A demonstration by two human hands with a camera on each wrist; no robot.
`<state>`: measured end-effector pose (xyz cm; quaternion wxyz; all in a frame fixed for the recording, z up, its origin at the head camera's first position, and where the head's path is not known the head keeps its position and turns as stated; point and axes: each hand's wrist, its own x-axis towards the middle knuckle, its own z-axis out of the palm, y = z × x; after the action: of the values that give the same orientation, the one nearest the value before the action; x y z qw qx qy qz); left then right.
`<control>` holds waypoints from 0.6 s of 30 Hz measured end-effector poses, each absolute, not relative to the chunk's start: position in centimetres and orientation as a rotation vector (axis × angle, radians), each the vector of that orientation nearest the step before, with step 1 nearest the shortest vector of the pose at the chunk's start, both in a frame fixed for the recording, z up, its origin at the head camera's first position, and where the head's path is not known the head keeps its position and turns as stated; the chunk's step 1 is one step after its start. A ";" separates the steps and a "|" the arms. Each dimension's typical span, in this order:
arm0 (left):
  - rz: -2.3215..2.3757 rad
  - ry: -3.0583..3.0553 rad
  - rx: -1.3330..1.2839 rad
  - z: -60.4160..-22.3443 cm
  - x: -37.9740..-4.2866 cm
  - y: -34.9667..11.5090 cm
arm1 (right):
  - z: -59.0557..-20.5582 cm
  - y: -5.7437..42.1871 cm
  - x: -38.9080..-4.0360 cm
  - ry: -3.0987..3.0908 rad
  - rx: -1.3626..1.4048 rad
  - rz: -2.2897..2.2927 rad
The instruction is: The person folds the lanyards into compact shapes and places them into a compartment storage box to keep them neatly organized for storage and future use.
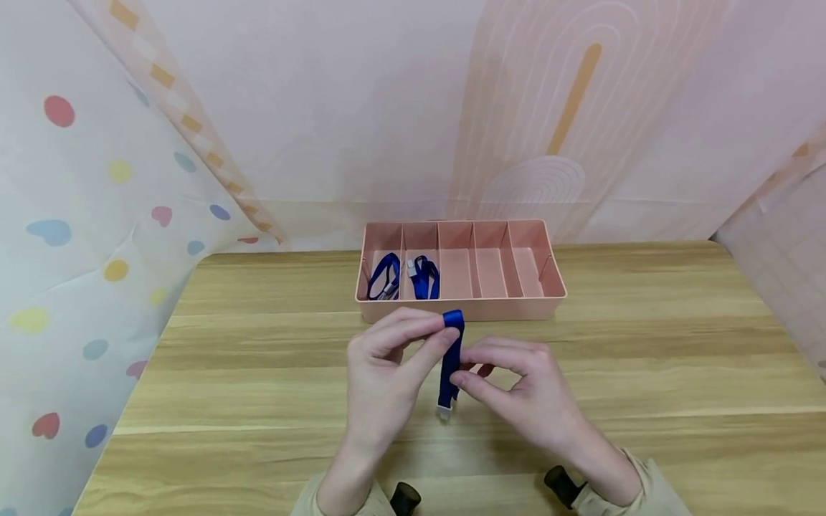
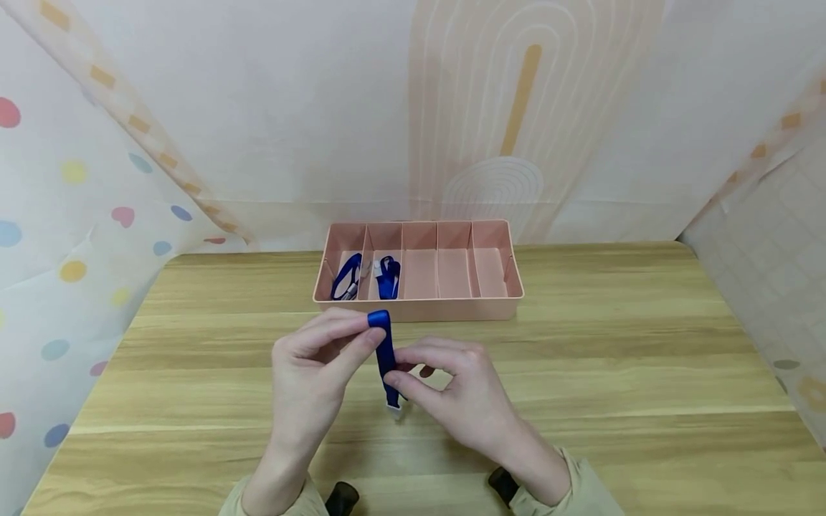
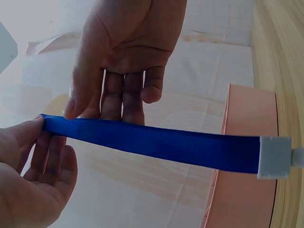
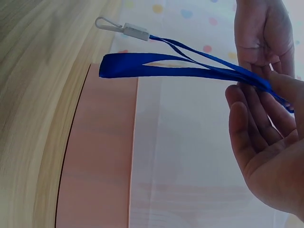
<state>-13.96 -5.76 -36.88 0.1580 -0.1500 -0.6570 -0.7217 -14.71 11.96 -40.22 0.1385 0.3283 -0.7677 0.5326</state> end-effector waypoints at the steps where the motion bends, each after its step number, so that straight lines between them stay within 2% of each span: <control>1: -2.065 -1.880 -0.432 -36.9 -13.9 -5.7 | -40.2 11.9 -14.7 -2.212 0.949 1.538; 12: -2.057 -1.878 -0.375 -37.3 -14.3 -5.8 | -40.3 11.7 -14.6 -2.160 0.929 1.470; 18: -2.063 -1.994 -0.253 -37.0 -14.5 -6.1 | -40.2 11.8 -14.6 -2.155 0.954 1.478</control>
<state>-14.50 -6.12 -36.98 0.1302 -0.0870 -0.6863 -0.7102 -14.56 11.79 -40.18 0.1791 0.3375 -0.7621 0.5228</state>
